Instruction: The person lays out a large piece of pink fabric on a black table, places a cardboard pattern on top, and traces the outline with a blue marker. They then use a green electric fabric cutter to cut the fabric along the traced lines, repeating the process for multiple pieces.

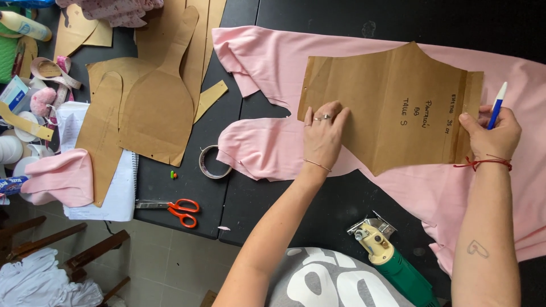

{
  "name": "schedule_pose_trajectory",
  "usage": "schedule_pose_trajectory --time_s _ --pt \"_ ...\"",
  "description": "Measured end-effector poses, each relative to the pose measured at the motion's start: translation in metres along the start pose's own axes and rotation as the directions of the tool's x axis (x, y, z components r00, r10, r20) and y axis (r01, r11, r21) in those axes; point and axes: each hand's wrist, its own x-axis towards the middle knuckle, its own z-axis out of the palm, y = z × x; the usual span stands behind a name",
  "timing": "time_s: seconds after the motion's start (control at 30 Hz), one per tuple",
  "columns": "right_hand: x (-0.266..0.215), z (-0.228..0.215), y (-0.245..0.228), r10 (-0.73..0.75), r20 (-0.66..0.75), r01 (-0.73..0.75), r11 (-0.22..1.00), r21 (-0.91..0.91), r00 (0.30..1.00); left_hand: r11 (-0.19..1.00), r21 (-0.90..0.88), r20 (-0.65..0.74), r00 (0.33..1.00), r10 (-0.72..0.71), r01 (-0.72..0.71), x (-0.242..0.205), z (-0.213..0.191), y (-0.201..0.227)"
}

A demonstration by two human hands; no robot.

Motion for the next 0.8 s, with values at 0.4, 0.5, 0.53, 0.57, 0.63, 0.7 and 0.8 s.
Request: schedule_pose_trajectory --time_s 0.4,0.5,0.53,0.57,0.63,0.7,0.8 --pt "-0.002 0.001 -0.001 -0.023 0.002 0.023 0.999 -0.033 1.0 0.991 0.134 0.283 0.959 -0.009 -0.03 -0.003 0.001 0.014" --pt "-0.001 0.002 0.0 -0.037 -0.005 0.036 0.999 -0.038 0.999 0.99 0.139 0.273 0.962 -0.003 -0.036 -0.003 -0.001 0.013" --pt "-0.002 0.001 -0.001 -0.033 -0.012 0.032 0.999 -0.04 0.999 0.99 0.135 0.265 0.964 0.001 -0.038 -0.003 -0.001 0.014" --pt "-0.004 0.002 -0.001 -0.032 -0.011 0.031 0.999 -0.041 0.999 0.99 0.134 0.266 0.964 0.001 -0.038 -0.004 -0.002 0.014" --pt "-0.004 0.003 -0.004 -0.006 -0.025 0.005 0.999 -0.036 1.0 0.991 0.129 0.27 0.963 0.006 -0.042 -0.003 -0.002 0.014" --pt "-0.001 0.005 -0.005 0.007 -0.035 -0.008 0.999 -0.037 0.999 0.992 0.115 0.248 0.969 0.012 -0.042 -0.002 -0.001 0.013" --pt "-0.002 0.004 -0.006 0.03 -0.037 -0.032 0.998 -0.049 0.999 0.996 0.077 0.232 0.973 0.018 -0.036 -0.004 0.0 0.013"
